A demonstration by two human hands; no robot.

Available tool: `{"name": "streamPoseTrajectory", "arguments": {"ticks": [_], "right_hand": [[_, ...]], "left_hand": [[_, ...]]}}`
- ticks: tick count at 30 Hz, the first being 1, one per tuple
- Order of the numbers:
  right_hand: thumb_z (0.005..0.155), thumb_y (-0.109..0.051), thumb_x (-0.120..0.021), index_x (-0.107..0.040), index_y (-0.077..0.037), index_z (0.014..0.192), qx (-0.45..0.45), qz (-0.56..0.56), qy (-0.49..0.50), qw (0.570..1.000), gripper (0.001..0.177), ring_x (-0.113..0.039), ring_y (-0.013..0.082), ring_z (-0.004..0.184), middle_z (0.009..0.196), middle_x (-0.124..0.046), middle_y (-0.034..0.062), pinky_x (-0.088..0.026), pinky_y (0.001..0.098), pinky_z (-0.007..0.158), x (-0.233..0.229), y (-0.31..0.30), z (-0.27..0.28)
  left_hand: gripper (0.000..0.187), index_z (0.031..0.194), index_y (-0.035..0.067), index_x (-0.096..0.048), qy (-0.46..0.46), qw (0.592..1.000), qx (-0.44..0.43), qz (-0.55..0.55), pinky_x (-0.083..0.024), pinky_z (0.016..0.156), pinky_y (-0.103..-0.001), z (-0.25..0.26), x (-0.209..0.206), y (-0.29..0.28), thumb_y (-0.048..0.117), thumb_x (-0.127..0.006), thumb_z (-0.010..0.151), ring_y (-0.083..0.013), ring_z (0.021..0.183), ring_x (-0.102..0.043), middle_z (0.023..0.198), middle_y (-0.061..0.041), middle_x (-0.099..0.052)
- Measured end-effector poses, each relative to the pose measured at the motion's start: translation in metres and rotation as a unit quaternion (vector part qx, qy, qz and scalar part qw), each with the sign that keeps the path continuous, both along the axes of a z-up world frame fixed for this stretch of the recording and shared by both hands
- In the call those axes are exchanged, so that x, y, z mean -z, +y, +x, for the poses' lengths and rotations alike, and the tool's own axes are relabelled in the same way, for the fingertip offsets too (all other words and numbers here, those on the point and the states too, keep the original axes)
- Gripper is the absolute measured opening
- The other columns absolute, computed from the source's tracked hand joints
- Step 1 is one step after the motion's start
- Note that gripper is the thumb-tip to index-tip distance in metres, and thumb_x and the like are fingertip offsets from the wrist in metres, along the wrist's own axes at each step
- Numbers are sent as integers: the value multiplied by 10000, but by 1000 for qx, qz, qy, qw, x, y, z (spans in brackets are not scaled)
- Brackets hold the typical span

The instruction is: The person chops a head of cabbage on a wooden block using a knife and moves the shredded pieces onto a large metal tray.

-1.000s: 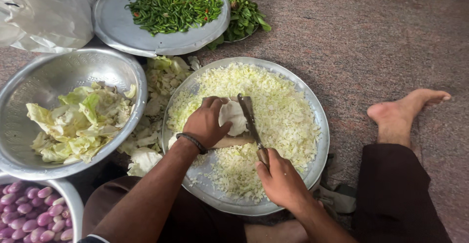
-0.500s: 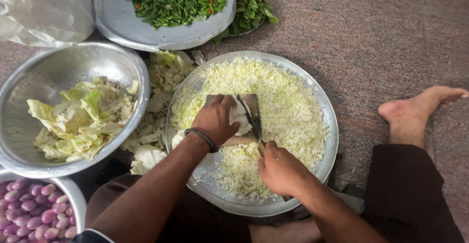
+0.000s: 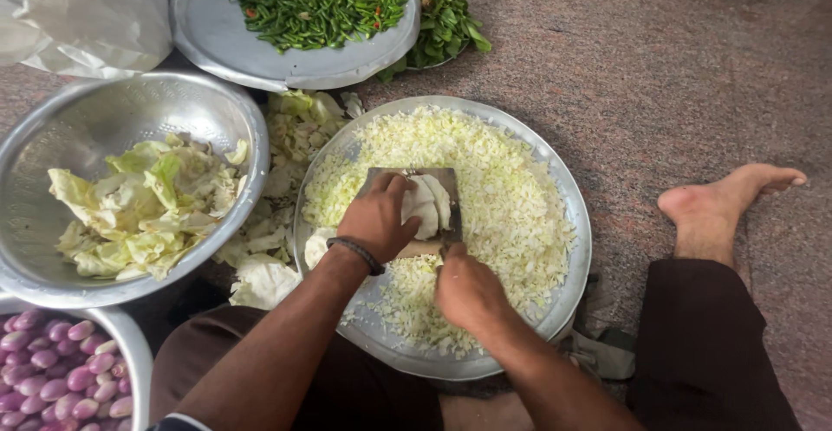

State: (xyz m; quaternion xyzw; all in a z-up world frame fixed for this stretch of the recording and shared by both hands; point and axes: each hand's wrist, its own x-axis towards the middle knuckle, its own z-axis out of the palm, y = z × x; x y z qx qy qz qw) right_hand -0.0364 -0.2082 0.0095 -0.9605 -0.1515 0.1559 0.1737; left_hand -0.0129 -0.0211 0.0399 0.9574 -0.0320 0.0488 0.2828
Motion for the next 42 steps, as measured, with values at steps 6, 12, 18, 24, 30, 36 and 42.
{"name": "streamPoseTrajectory", "arguments": {"ticks": [6,12,18,24,30,36,42], "right_hand": [[962,-238,-574,-539,84,1080,24,27,34,999,344,-735,447,765,811,-717,314,-596,517,687,-59,-16,-9],[1006,-249,-492,-509,76,1117,44,15,170,984,344,-756,379,661,820,-710,241,-610,498,635,-86,5,8],[1003,-222,-504,-552,101,1117,-47,4,171,984,346,-761,312,689,823,-725,234,-611,440,647,-75,-21,5],[878,-84,-567,-421,198,1260,-46,-38,64,996,497,-746,395,774,858,-722,285,-613,462,684,7,5,0],[918,-131,-586,-443,176,1203,12,-3,-12,1000,444,-724,458,777,824,-706,319,-594,508,680,19,8,-9],[974,-239,-559,-522,77,1091,39,18,36,998,340,-752,427,749,831,-715,289,-616,489,672,-46,-1,-10],[971,-218,-574,-541,106,1058,0,14,52,999,337,-741,437,754,821,-706,323,-586,492,678,-71,-5,-10]], "left_hand": [[503,1229,77,-600,28,999,-4,15,-554,908,-471,5,-3,-4,267,-780,799,-387,1062,-662,1274,-179,-593],[488,1209,74,-620,14,1000,1,9,-555,922,-461,5,-10,-4,241,-791,784,-385,1063,-669,1249,-179,-607],[482,1235,82,-599,107,994,-6,12,-566,922,-431,9,-17,-2,239,-783,817,-347,1037,-687,1281,-160,-592],[479,1215,80,-603,66,998,8,9,-566,926,-435,10,-19,4,232,-798,804,-358,1048,-683,1277,-170,-602],[595,1284,85,-543,30,999,13,-27,-542,910,-480,-7,2,6,208,-802,763,-402,1063,-660,1323,-175,-564],[603,1299,61,-508,29,1000,9,-3,-536,930,-497,-6,3,1,217,-801,796,-418,1091,-650,1364,-196,-519],[587,1299,32,-512,67,998,-3,11,-567,922,-468,-4,-6,-2,207,-790,813,-417,1096,-655,1334,-213,-523]]}}
